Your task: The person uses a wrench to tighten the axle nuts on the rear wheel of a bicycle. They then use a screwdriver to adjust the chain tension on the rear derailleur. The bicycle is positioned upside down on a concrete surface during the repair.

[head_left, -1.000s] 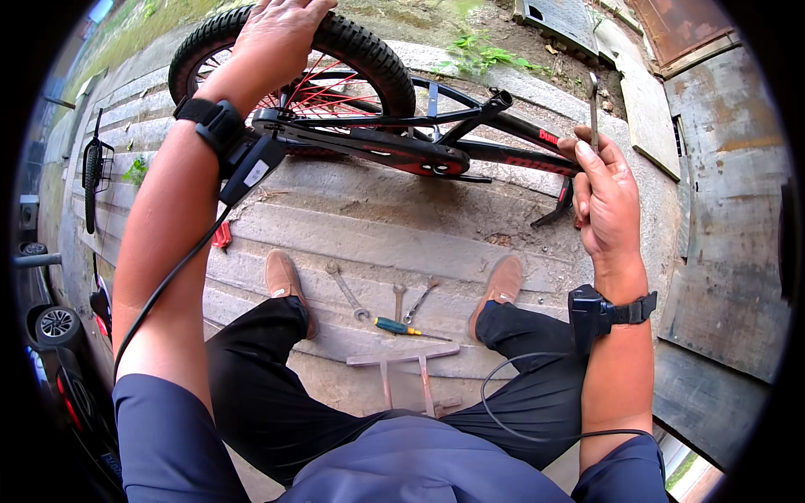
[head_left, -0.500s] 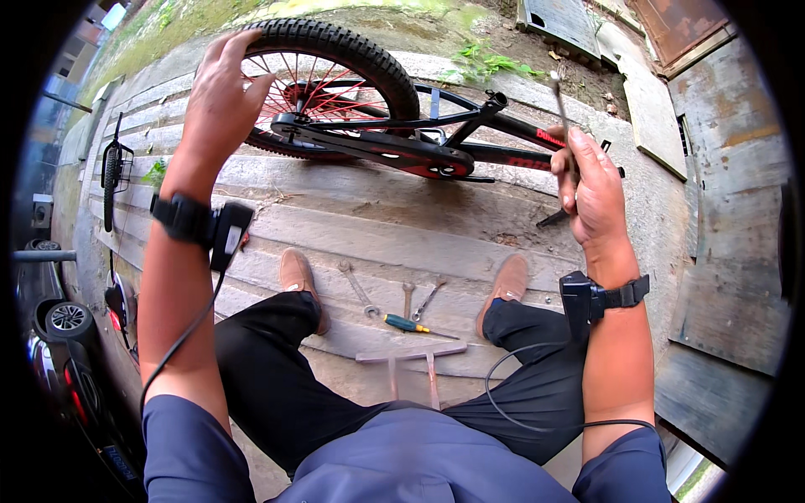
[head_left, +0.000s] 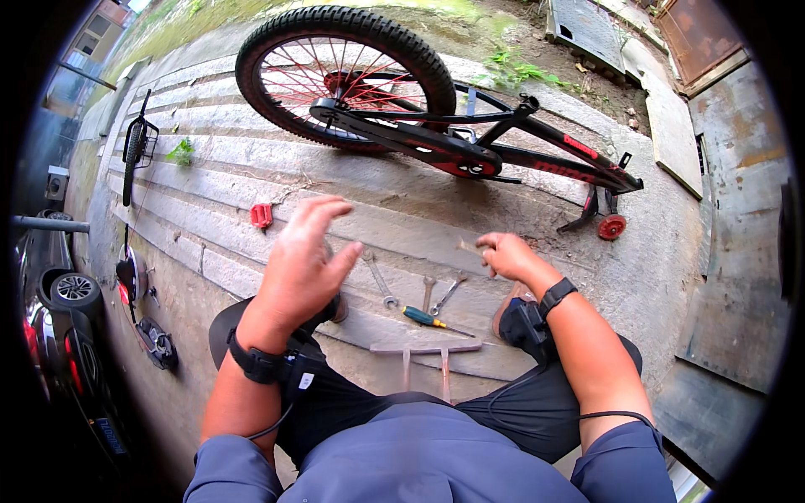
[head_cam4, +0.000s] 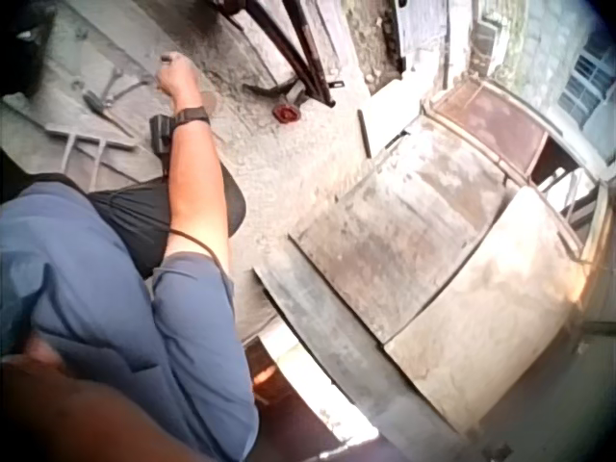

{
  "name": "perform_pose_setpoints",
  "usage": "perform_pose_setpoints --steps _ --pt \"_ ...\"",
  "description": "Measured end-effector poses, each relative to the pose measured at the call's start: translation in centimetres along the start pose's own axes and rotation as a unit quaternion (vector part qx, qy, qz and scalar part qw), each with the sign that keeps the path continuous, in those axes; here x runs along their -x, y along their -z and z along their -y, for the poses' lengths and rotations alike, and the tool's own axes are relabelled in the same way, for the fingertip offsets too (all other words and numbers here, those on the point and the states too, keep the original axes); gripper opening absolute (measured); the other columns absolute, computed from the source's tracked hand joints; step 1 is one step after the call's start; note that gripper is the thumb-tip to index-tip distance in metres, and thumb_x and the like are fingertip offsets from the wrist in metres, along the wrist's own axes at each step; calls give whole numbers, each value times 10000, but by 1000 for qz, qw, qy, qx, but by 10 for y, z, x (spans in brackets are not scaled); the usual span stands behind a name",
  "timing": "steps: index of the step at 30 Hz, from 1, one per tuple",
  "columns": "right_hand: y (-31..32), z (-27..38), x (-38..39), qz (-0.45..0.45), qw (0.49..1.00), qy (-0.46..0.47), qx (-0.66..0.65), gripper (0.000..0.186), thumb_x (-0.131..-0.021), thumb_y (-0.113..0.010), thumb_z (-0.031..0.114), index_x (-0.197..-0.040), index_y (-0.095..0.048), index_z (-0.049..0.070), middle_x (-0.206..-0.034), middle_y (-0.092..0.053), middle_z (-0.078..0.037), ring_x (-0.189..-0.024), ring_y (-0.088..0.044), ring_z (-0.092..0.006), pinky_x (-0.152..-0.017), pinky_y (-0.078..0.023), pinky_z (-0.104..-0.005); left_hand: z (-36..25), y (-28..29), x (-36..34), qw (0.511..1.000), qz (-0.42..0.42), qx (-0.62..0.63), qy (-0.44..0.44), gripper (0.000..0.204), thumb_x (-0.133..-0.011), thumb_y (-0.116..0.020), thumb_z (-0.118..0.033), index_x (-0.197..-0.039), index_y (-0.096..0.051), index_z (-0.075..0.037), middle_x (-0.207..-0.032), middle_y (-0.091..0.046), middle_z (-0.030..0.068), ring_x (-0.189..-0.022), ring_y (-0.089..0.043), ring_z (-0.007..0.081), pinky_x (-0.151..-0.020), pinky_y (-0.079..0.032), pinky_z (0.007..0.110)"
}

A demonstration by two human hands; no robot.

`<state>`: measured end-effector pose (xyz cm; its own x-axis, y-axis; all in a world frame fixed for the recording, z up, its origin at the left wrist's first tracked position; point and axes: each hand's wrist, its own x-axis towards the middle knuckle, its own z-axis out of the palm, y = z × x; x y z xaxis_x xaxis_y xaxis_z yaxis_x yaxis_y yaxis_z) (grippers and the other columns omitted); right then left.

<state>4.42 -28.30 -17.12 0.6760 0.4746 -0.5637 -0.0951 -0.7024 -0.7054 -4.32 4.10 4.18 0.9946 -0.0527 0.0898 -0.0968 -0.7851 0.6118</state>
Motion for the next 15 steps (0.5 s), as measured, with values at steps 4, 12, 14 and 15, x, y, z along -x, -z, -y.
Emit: perform_pose_setpoints --steps 4,12,14,15 --pt "-43 -44 -15 45 996 -65 51 392 -860 -532 38 -1234 -638 -12 -921 -707 -145 -631 -671 -173 -628 -542 -337 5 5 1 997 82 -12 4 435 -801 -745 -110 -1203 -597 -30 -1153 -609 170 -1071 -598 380 -905 -495 406" --pt "-95 -62 -43 -20 998 -53 -8 363 -850 -516 52 -1171 -672 -11 -940 -724 -135 -698 -695 -196 -681 -541 -343 15 15 -1 986 167 -23 10 474 -791 -757 -145 -1221 -587 -40 -1107 -618 170 -1043 -600 391 -880 -497 420" --pt "-102 -60 -52 -57 995 -60 -60 367 -840 -519 62 -1163 -679 -7 -916 -726 -141 -712 -696 -197 -685 -538 -344 21 13 -1 983 180 -31 17 484 -784 -760 -144 -1224 -586 -40 -1101 -619 171 -1038 -601 392 -879 -496 419" --pt "-103 -57 -55 -53 993 -71 -76 376 -833 -524 65 -1168 -680 -4 -903 -726 -142 -706 -689 -193 -673 -534 -340 22 16 -1 981 189 -35 30 488 -781 -760 -142 -1225 -586 -40 -1101 -619 172 -1037 -602 393 -880 -495 420"
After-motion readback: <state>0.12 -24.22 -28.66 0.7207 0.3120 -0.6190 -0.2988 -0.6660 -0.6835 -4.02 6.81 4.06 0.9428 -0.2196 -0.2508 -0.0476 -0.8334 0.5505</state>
